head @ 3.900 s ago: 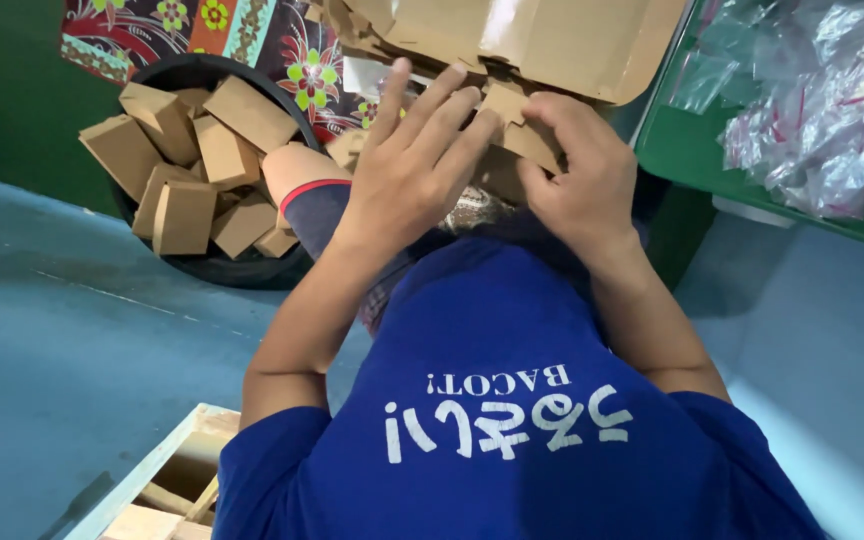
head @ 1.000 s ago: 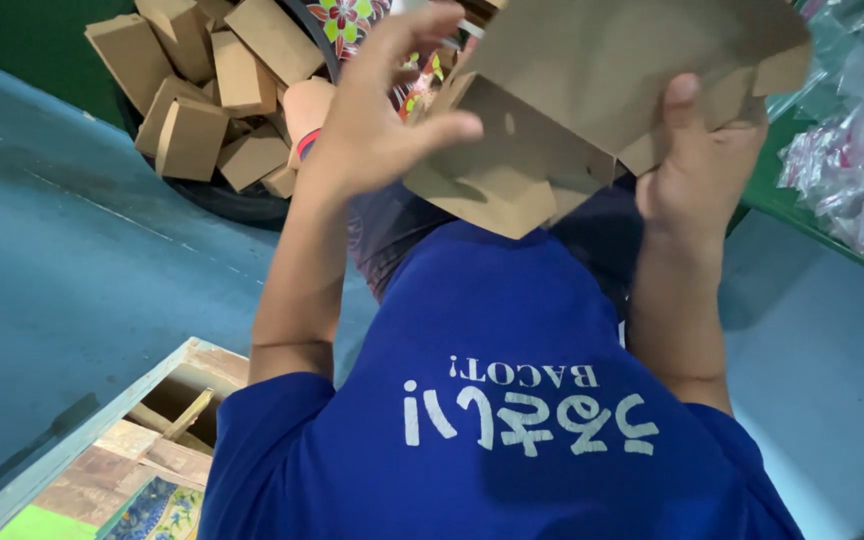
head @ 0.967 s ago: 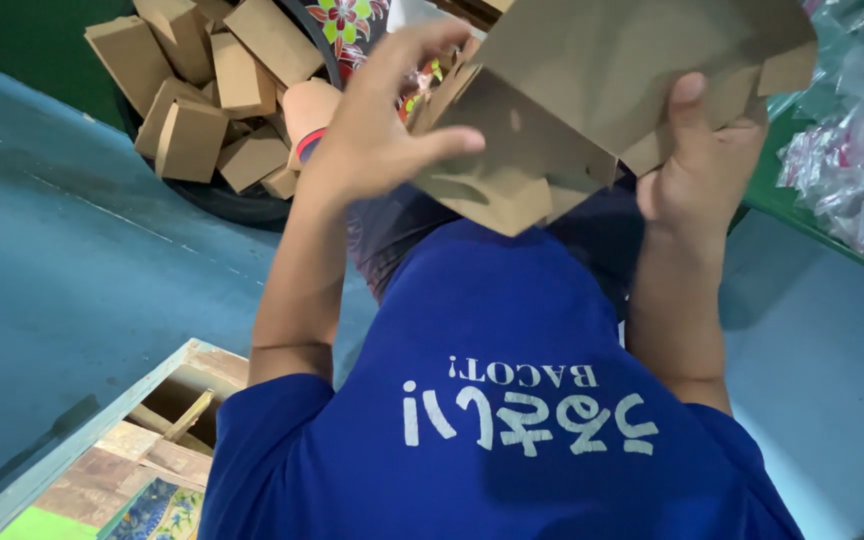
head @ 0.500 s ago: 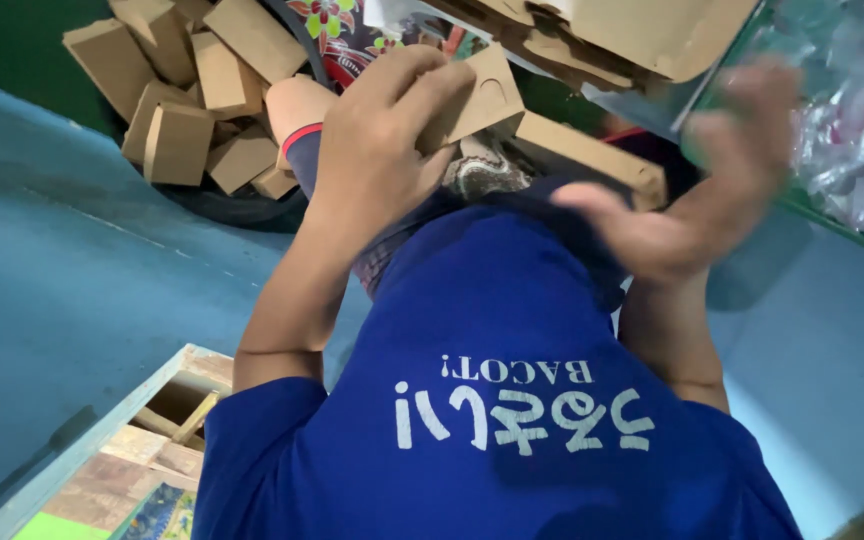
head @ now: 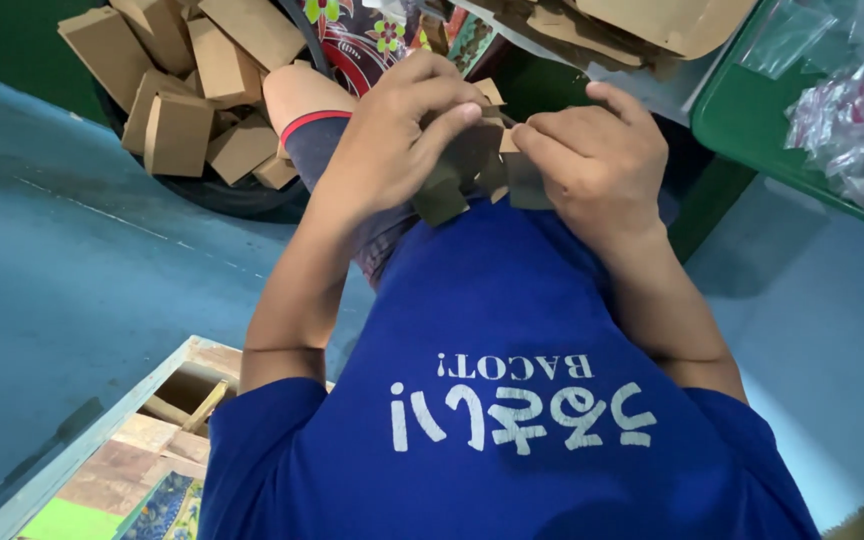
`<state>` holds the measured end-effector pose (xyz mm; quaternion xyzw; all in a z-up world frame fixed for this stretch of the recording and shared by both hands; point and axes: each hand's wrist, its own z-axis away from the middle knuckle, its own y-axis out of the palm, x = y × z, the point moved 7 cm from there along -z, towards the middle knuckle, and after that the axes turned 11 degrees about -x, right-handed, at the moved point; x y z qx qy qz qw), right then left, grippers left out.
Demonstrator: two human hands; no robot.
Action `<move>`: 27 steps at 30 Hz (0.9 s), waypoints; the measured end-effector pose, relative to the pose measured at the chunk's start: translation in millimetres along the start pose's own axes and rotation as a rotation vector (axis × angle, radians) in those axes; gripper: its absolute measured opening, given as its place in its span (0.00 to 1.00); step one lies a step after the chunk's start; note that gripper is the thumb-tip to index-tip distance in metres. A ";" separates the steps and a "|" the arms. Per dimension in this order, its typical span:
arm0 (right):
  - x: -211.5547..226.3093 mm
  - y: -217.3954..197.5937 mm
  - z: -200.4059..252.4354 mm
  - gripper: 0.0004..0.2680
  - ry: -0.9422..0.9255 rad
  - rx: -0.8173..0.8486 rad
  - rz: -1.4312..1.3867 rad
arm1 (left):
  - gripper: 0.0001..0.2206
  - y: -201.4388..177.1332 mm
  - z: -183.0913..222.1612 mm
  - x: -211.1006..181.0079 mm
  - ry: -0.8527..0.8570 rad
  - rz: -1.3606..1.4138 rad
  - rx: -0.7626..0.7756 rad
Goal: Assembling small cardboard boxes by folding flat templates
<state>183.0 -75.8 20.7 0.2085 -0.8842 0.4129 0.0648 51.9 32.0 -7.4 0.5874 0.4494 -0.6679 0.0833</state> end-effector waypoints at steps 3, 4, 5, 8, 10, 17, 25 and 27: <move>-1.3 -2.0 0.0 0.11 -0.019 -0.039 -0.041 | 0.11 5.1 0.8 6.4 -0.014 0.047 0.022; -3.9 -0.5 1.6 0.11 -0.009 -0.013 -0.034 | 0.10 6.3 0.0 7.7 -0.016 0.032 -0.006; -6.7 0.9 3.2 0.11 0.001 0.012 -0.028 | 0.09 7.5 -0.9 8.8 -0.017 0.017 -0.034; -12.8 7.0 9.9 0.09 0.108 0.135 0.006 | 0.08 15.9 -1.9 13.2 -0.011 -0.006 -0.076; -15.1 16.3 21.1 0.06 0.162 0.233 0.077 | 0.10 22.8 -3.3 13.8 -0.010 -0.045 -0.074; -4.3 17.8 5.3 0.08 0.109 0.040 0.123 | 0.08 14.7 -7.8 8.1 -0.018 0.019 -0.108; -24.3 -6.1 7.7 0.05 0.261 -0.062 -0.046 | 0.19 -22.9 0.4 19.5 -0.027 0.068 -0.164; -32.2 -11.8 14.7 0.04 0.306 -0.095 -0.036 | 0.27 -24.5 3.5 21.9 -0.037 0.031 -0.138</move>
